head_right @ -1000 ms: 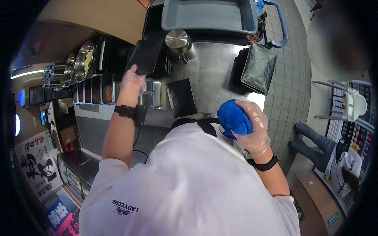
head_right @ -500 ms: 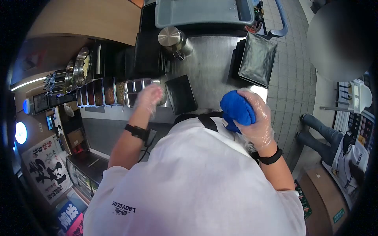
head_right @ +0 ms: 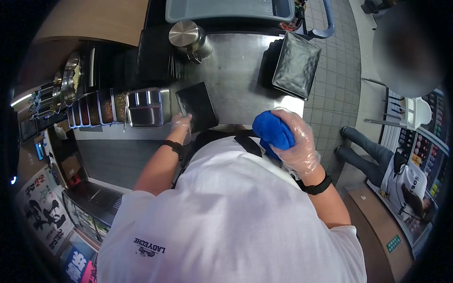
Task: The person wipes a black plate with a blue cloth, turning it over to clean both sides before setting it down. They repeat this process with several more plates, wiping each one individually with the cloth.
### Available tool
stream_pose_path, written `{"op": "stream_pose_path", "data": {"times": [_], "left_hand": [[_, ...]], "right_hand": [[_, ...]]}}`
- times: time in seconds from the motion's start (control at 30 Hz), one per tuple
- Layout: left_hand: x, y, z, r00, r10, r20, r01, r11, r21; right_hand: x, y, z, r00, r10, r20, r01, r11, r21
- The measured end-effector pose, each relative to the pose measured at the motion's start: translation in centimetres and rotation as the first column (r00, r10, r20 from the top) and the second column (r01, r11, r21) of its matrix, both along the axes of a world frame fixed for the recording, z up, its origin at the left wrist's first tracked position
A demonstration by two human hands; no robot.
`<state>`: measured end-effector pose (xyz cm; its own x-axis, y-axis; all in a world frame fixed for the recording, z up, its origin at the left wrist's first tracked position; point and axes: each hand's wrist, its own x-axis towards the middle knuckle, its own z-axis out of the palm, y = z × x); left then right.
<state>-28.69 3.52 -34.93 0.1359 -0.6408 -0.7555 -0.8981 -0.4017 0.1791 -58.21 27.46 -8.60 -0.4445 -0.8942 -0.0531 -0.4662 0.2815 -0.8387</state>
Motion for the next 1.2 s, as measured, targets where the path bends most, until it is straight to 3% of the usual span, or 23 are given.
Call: {"op": "stream_pose_path", "data": {"times": [0.07, 0.2, 0.27, 0.3, 0.33, 0.37, 0.4, 0.47, 0.5, 0.57, 0.6, 0.67, 0.8, 0.87, 0.97, 1.0, 1.07, 1.2], "left_hand": [[1.7, 0.3, -2.5, 0.970, 0.149, -0.191, -0.165, 0.984, -0.069], [2.1, 0.3, 1.2, 0.961, 0.089, -0.263, -0.082, 0.996, 0.037], [3.5, 0.1, 0.5, 0.970, 0.024, -0.241, -0.008, 0.998, 0.068], [4.3, 0.4, 0.8, 0.863, 0.213, -0.457, -0.127, 0.969, 0.212], [4.6, 0.5, 1.5, 0.680, 0.399, -0.615, -0.197, 0.907, 0.372], [4.6, 0.4, 2.0, 0.584, 0.405, -0.704, -0.152, 0.906, 0.394], [5.2, 0.6, 2.8, 0.593, 0.392, -0.703, -0.154, 0.913, 0.378], [2.3, 1.6, 11.5, 0.432, 0.440, -0.787, -0.192, 0.898, 0.396], [1.7, 1.6, 14.2, 0.440, 0.427, -0.790, -0.204, 0.904, 0.375], [1.3, 1.6, 18.5, 0.232, 0.592, -0.772, -0.172, 0.806, 0.566], [1.3, 1.3, 19.9, 0.235, 0.579, -0.780, -0.188, 0.815, 0.548], [1.3, 1.1, 22.3, -0.013, 0.703, -0.711, 0.099, 0.709, 0.699], [1.0, 2.0, 28.2, 0.046, 0.600, -0.799, 0.018, 0.799, 0.601], [1.2, 2.4, 29.8, -0.012, 0.568, -0.823, 0.007, 0.823, 0.568], [2.2, 1.5, 30.3, -0.165, 0.703, -0.692, 0.228, 0.710, 0.666], [2.4, 1.2, 30.4, -0.184, 0.694, -0.696, 0.238, 0.718, 0.654], [2.4, 0.6, 30.8, -0.200, 0.814, -0.545, 0.326, 0.580, 0.746], [5.5, -0.5, 30.0, -0.238, 0.858, -0.456, 0.438, 0.514, 0.738]], "right_hand": [[-0.1, 0.2, -0.1, 1.000, -0.008, 0.004, 0.008, 1.000, 0.003], [-0.3, 0.2, -0.3, 1.000, -0.014, 0.013, 0.014, 1.000, -0.016], [-0.3, 0.2, -0.5, 1.000, -0.020, 0.025, 0.020, 0.999, -0.029], [-0.4, 0.1, -0.7, 0.999, -0.019, 0.029, 0.021, 0.999, -0.036], [-0.4, 0.0, -0.9, 0.999, -0.024, 0.038, 0.026, 0.998, -0.051], [-0.5, -0.1, -1.2, 0.999, -0.016, 0.031, 0.018, 0.998, -0.061], [-0.5, -0.1, -1.4, 1.000, -0.006, 0.025, 0.008, 0.997, -0.071], [-0.5, -0.5, -1.9, 0.998, -0.005, 0.062, 0.011, 0.995, -0.102], [-0.5, -0.8, -2.1, 0.996, 0.002, 0.086, 0.008, 0.993, -0.119], [-0.4, -1.4, -2.6, 0.996, 0.016, 0.089, -0.002, 0.988, -0.157], [-0.4, -1.8, -2.8, 0.997, 0.018, 0.074, -0.005, 0.984, -0.176], [-0.4, -2.5, -2.9, 0.996, 0.042, 0.081, -0.023, 0.974, -0.226], [-0.1, -3.8, -2.9, 0.995, 0.066, 0.070, -0.046, 0.966, -0.255], [0.1, -4.3, -2.6, 0.996, 0.076, 0.049, -0.060, 0.959, -0.276], [0.7, -5.0, -1.8, 0.995, 0.102, 0.012, -0.094, 0.952, -0.292], [1.2, -5.2, -1.4, 0.995, 0.102, 0.004, -0.096, 0.951, -0.295], [2.1, -5.5, -0.7, 0.993, 0.109, -0.036, -0.115, 0.945, -0.307], [5.4, -7.6, 1.1, 0.984, 0.172, 0.038, -0.145, 0.912, -0.383]]}}
